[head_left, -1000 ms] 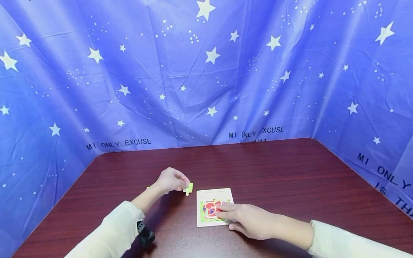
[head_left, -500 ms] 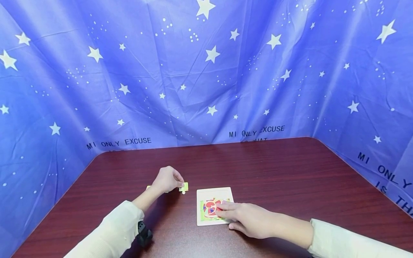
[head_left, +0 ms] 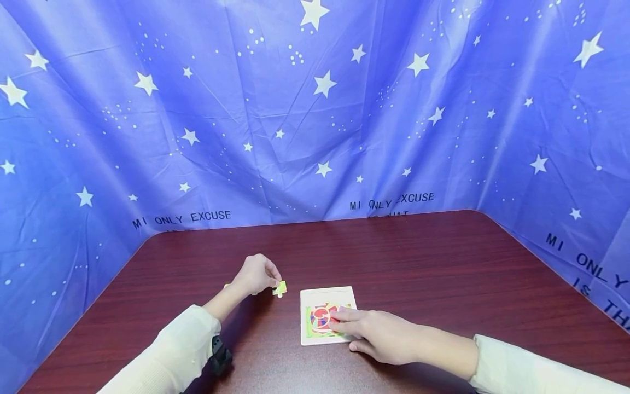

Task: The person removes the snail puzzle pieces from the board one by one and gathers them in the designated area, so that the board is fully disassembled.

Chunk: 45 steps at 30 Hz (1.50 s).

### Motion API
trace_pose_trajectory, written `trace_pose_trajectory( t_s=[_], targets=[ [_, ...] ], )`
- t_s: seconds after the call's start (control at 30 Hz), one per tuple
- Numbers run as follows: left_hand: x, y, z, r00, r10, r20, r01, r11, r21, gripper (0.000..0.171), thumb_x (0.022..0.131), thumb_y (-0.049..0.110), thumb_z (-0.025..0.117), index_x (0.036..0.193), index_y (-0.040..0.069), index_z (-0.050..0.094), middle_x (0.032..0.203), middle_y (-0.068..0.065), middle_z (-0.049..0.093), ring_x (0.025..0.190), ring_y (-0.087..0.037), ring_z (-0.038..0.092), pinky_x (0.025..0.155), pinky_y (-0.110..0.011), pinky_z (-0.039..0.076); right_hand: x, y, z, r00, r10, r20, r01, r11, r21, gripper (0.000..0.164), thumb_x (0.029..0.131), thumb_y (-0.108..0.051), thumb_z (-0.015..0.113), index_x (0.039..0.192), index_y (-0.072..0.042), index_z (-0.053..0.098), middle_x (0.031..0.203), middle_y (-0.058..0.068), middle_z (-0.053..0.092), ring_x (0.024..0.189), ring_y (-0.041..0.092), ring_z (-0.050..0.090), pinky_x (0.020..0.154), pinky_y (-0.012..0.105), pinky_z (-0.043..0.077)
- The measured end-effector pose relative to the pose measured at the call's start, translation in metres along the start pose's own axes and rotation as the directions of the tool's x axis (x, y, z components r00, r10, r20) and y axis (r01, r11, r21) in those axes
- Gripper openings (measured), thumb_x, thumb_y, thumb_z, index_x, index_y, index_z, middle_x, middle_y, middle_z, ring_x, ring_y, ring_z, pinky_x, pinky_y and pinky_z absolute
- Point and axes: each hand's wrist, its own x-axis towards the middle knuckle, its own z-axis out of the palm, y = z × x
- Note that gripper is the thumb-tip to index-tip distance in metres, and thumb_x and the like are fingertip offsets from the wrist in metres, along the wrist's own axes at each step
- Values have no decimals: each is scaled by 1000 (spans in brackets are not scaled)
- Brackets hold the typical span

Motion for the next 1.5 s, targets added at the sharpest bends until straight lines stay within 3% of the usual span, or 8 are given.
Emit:
trace_pose_trajectory(
  t_s=[0.4,0.9,1.1,1.23,1.33,1.5],
  targets=[
    [3,-1,1,1000,17,17,-17,1000,-1,12,71,-2,77,64,8,73,61,-2,71,53,-4,51,54,-20,44,-1,1,1,998,-47,-41,46,999,-21,46,92,-17,62,137,-14,54,141,7,55,131,22,53,99,35,50],
    [1,0,1,1000,23,15,-23,1000,-14,10,72,0,77,67,8,74,63,-2,71,53,-3,53,55,-20,45,-1,0,2,998,-44,-43,43,999,-16,45,92,-18,62,136,-14,55,141,7,55,131,22,53,98,35,51],
    [-5,7,2,1000,1,6,-1,999,-41,5,74,3,77,75,8,75,69,-2,73,60,-4,59,59,-22,47,0,-1,2,999,-28,-36,28,1000,-7,46,92,-18,62,137,-14,54,142,7,55,131,22,52,98,35,51],
    [-11,18,6,998,54,11,-53,996,-75,5,76,4,76,79,7,74,72,-2,74,62,-5,63,59,-22,49,0,-1,0,999,-36,-39,36,999,-13,46,92,-18,63,137,-14,54,141,7,55,131,22,53,98,35,51],
    [-15,26,9,987,156,40,-151,983,-100,6,77,4,75,83,5,74,76,-4,74,65,-7,64,60,-19,50,0,-1,-1,998,-42,-45,41,999,-16,46,91,-17,63,136,-14,55,141,7,56,130,22,53,98,35,51],
    [-26,40,16,936,327,129,-313,942,-119,10,78,6,76,87,4,74,80,-5,74,71,-11,68,64,-17,50,0,-1,0,999,-31,-32,31,999,6,45,92,-17,62,136,-14,55,142,7,54,131,22,52,97,35,51]
  ],
)
